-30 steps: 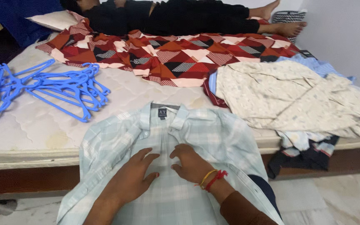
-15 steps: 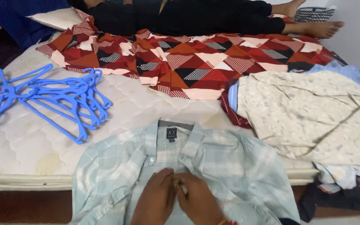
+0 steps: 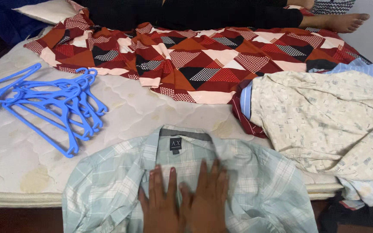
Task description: The person unfolds a light blue plaid shirt, buttons it from top to bottom, smooths the collar, and places it on a blue plastic hanger. The shirt remains on the hanger at the end of the clip.
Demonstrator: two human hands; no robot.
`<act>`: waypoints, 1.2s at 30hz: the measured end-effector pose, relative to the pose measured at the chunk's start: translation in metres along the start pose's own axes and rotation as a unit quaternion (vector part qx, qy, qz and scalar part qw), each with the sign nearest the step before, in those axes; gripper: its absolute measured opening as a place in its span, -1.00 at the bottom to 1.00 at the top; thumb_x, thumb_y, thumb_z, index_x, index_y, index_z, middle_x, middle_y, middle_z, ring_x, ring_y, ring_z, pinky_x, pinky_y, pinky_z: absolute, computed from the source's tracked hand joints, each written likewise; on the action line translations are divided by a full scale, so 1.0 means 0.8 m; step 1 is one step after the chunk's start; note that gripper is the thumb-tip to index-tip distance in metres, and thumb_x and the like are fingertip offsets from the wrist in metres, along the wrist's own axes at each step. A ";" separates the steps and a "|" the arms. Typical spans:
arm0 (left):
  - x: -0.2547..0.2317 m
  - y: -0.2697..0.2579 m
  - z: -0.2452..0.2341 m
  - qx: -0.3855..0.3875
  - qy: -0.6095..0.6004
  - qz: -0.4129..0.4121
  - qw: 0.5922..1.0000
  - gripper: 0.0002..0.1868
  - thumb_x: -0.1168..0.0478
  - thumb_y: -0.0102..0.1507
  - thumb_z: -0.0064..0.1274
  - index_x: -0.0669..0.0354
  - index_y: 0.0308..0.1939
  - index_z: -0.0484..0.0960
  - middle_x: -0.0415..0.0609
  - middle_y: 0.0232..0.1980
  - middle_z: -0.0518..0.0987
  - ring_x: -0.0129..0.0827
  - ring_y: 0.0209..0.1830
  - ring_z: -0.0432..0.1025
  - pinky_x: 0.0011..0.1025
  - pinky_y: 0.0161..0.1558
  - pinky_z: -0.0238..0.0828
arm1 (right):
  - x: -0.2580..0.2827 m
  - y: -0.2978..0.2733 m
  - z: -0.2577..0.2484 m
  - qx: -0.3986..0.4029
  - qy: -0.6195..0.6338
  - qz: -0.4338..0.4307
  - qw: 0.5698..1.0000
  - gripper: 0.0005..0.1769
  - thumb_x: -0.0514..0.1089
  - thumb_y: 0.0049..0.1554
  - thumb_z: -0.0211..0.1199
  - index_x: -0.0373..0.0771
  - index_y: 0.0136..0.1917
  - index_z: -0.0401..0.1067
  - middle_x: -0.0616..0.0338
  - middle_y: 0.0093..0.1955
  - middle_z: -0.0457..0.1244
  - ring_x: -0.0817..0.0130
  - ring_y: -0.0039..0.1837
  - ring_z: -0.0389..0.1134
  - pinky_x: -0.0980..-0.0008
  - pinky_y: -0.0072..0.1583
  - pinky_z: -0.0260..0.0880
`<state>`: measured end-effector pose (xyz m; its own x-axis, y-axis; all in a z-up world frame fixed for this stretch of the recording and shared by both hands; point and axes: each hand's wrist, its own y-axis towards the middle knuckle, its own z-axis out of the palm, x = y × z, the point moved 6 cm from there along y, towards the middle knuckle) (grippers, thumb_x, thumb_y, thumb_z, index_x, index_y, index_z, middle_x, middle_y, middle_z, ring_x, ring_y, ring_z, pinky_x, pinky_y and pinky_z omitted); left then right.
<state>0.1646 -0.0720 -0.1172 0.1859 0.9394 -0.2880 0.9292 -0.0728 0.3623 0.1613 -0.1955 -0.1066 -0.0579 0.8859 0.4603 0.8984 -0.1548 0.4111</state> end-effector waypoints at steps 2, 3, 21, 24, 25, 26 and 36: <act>0.009 0.005 -0.002 0.031 0.020 -0.010 0.999 -0.13 -0.25 0.19 -0.13 -0.06 0.56 0.20 0.29 0.64 -0.06 0.25 0.63 -0.22 0.50 0.34 -0.27 | -0.003 0.014 -0.020 -0.044 -0.033 -0.018 0.998 -0.05 0.23 0.09 0.19 -0.43 0.50 0.01 -0.50 0.58 -0.23 -0.47 0.59 -0.32 -0.34 0.44 -0.28; 0.014 0.007 -0.006 0.030 0.027 -0.014 0.999 -0.10 -0.30 0.18 -0.13 -0.09 0.56 0.21 0.29 0.65 -0.07 0.27 0.63 -0.23 0.51 0.34 -0.27 | -0.006 0.020 -0.028 -0.058 -0.044 -0.021 0.997 -0.05 0.25 0.11 0.17 -0.43 0.50 0.02 -0.51 0.58 -0.24 -0.47 0.60 -0.33 -0.34 0.45 -0.28; 0.135 0.077 -0.064 -0.030 0.075 -0.131 0.988 -0.27 0.29 0.07 0.12 -0.25 0.35 0.44 -0.02 0.23 0.48 -0.18 0.35 0.33 0.39 0.50 -0.40 | -0.109 0.056 -0.089 0.066 -0.119 0.245 0.960 -0.09 0.24 -0.18 0.53 0.14 0.42 0.35 -0.13 0.38 0.14 -0.15 0.36 0.21 0.01 0.24 0.38; 0.151 0.087 -0.077 -0.041 0.060 -0.132 0.989 -0.20 0.30 0.01 0.18 -0.26 0.36 0.44 -0.01 0.12 0.53 -0.11 0.23 0.40 0.33 0.50 -0.29 | -0.125 0.058 -0.087 0.101 -0.055 0.269 0.956 -0.15 0.13 -0.14 0.50 0.12 0.43 0.40 -0.07 0.07 0.33 -0.02 0.13 0.37 0.06 0.10 0.44; 0.155 0.089 -0.082 -0.052 0.049 -0.129 0.989 -0.19 0.29 0.00 0.18 -0.26 0.36 0.46 0.02 0.11 0.53 -0.08 0.21 0.40 0.31 0.50 -0.26 | -0.131 0.061 -0.084 0.118 -0.012 0.266 0.957 -0.21 0.07 -0.10 0.45 0.09 0.42 0.41 -0.04 -0.06 0.39 0.04 0.02 0.43 0.10 0.07 0.46; 0.158 0.091 -0.086 -0.064 0.039 -0.128 0.989 -0.19 0.29 -0.02 0.19 -0.27 0.35 0.48 0.04 0.09 0.52 -0.05 0.20 0.41 0.30 0.51 -0.22 | -0.133 0.063 -0.080 0.134 0.030 0.260 0.956 -0.26 0.00 -0.07 0.41 0.07 0.41 0.43 0.00 -0.18 0.46 0.10 -0.09 0.49 0.14 0.03 0.48; 0.115 0.095 -0.104 -0.182 0.055 -0.068 0.979 -0.54 0.24 0.10 0.15 -0.05 0.11 0.65 0.26 0.49 0.31 0.03 0.51 0.14 0.37 0.39 -0.21 | -0.104 0.068 -0.085 0.086 0.022 0.275 0.957 -0.33 0.27 -0.08 0.47 -0.24 0.08 0.43 -0.01 -0.47 0.37 -0.03 -0.26 0.48 0.07 -0.14 0.46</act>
<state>0.2255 0.0369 -0.0425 0.0147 0.9639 -0.2658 0.7636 0.1608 0.6253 0.1854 -0.3075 -0.0693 0.4295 0.6716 0.6037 0.8564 -0.5151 -0.0362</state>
